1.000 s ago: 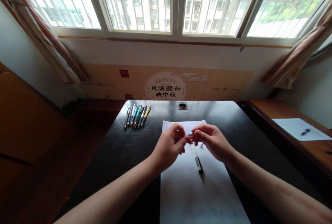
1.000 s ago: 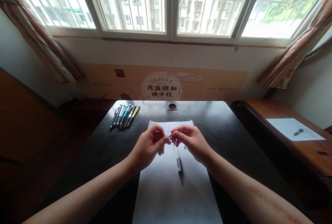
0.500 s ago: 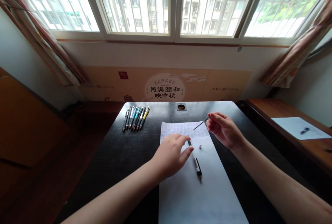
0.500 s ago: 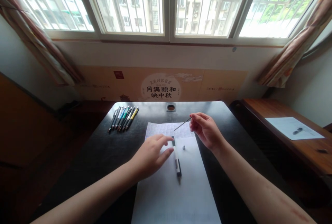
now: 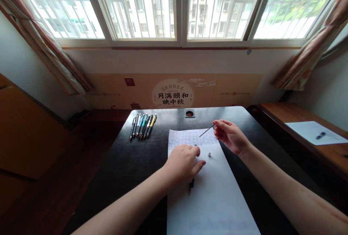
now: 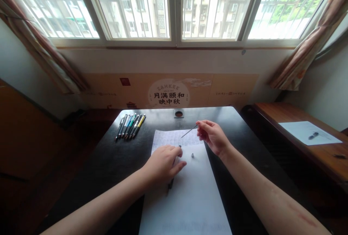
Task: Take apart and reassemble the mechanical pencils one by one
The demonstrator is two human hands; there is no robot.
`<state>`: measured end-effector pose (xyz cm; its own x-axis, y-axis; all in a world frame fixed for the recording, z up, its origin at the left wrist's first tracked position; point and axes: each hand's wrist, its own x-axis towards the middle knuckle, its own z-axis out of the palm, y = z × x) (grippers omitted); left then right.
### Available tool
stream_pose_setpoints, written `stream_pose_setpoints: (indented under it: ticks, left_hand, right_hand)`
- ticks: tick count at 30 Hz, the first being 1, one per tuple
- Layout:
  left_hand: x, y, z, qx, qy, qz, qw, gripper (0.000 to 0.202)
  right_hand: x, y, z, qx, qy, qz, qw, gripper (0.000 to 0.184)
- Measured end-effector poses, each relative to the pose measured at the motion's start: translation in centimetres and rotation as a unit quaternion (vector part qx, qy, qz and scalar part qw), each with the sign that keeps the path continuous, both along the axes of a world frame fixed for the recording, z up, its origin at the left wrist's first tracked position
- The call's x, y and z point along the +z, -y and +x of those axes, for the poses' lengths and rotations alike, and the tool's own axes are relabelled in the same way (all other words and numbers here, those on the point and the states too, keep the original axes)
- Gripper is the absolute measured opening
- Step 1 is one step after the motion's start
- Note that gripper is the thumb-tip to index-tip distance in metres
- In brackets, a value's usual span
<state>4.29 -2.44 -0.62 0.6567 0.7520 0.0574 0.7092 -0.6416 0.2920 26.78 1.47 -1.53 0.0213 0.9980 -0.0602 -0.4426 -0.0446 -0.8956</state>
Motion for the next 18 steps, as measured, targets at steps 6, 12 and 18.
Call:
stream_pose_setpoints:
  ticks: [6, 12, 18]
  left_hand:
    - [0.5, -0.1, -1.9, -0.030, 0.138, -0.041, 0.989, 0.007]
    - [0.9, -0.4, -2.8, 0.008, 0.282, -0.097, 0.954, 0.012]
    - [1.2, -0.6, -2.7, 0.022, 0.280, -0.144, 0.949, 0.025]
  right_hand:
    - [0.5, -0.2, 1.0, -0.001, -0.042, 0.026, 0.999, 0.026]
    - [1.0, -0.5, 2.2, -0.014, -0.043, 0.078, 0.996, 0.023]
    - [1.0, 0.1, 1.5, 0.018, -0.027, 0.083, 0.996, 0.023]
